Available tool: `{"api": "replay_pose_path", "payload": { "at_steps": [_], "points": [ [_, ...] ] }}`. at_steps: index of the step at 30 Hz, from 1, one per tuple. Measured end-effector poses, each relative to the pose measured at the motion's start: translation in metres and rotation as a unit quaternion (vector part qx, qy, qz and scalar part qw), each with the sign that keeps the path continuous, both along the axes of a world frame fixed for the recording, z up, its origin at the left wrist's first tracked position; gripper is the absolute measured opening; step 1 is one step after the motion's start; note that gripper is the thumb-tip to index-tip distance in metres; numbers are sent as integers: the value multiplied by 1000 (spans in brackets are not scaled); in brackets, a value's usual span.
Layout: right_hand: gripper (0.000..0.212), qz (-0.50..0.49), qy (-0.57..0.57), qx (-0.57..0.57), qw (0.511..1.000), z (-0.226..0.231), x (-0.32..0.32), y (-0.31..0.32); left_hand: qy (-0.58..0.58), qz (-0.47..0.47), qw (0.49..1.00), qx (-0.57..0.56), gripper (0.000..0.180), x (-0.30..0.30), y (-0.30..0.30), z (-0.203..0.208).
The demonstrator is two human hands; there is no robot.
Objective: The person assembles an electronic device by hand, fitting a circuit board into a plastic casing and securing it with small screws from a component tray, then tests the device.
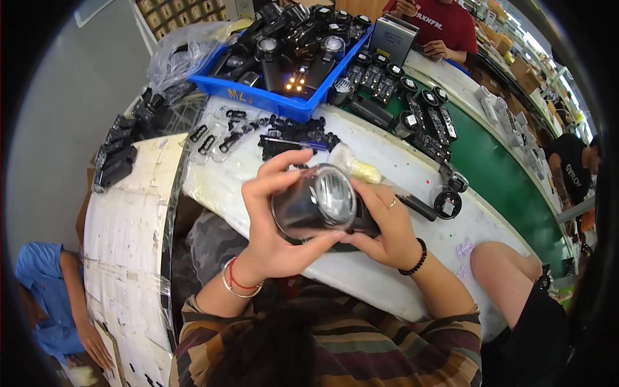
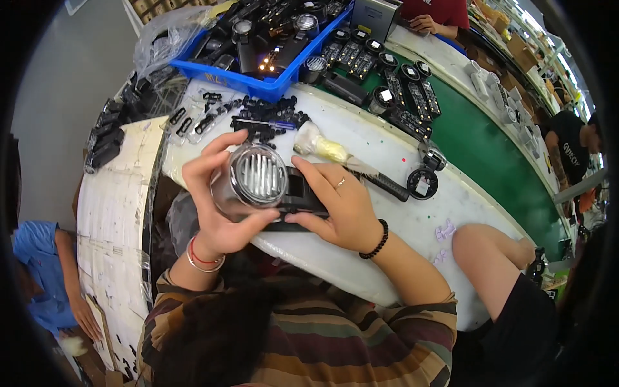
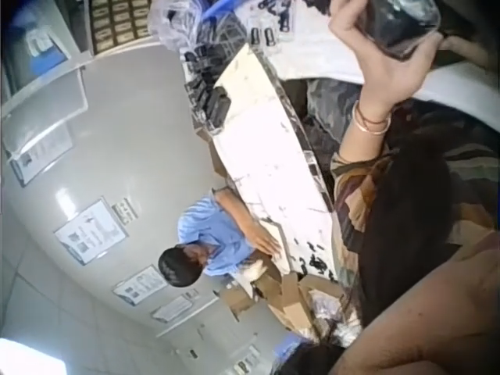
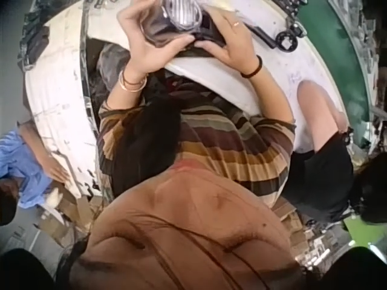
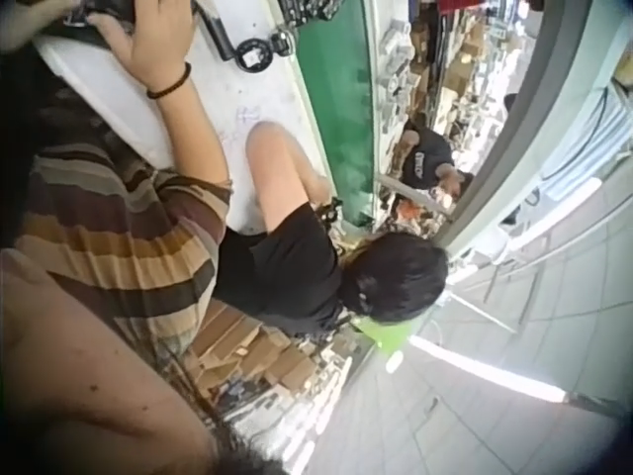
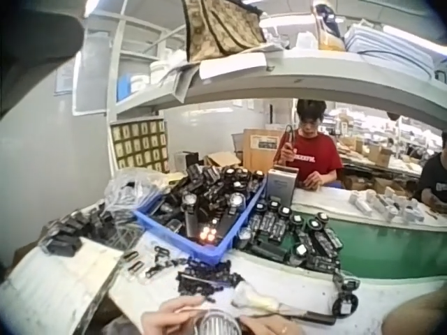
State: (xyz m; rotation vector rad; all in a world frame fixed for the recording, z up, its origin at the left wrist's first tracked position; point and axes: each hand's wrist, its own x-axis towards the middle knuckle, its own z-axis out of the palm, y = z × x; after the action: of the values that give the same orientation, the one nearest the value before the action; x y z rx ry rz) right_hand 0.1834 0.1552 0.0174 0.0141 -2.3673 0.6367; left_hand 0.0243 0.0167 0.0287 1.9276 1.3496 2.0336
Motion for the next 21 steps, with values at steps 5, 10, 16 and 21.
{"api": "replay_pose_path", "payload": {
  "at_steps": [5, 10, 16, 21],
  "points": [
    [65, 18, -65, 164, 984, 7, -10, -4, -197, -46, 964, -173, 39, -14, -27, -5],
    [65, 35, -133, 267, 954, -6, -15, -3, 43, 111, 975, -189, 28, -13, -26, -19],
    [66, 29, -125, 261, 957, -14, -18, -3, 1, 93, 973, -209, 28, -18, -24, -25],
    [65, 32, -144, 258, 955, -21, -22, -3, -19, 80, 968, -238, 28, -24, -25, -35]
  ]
}}
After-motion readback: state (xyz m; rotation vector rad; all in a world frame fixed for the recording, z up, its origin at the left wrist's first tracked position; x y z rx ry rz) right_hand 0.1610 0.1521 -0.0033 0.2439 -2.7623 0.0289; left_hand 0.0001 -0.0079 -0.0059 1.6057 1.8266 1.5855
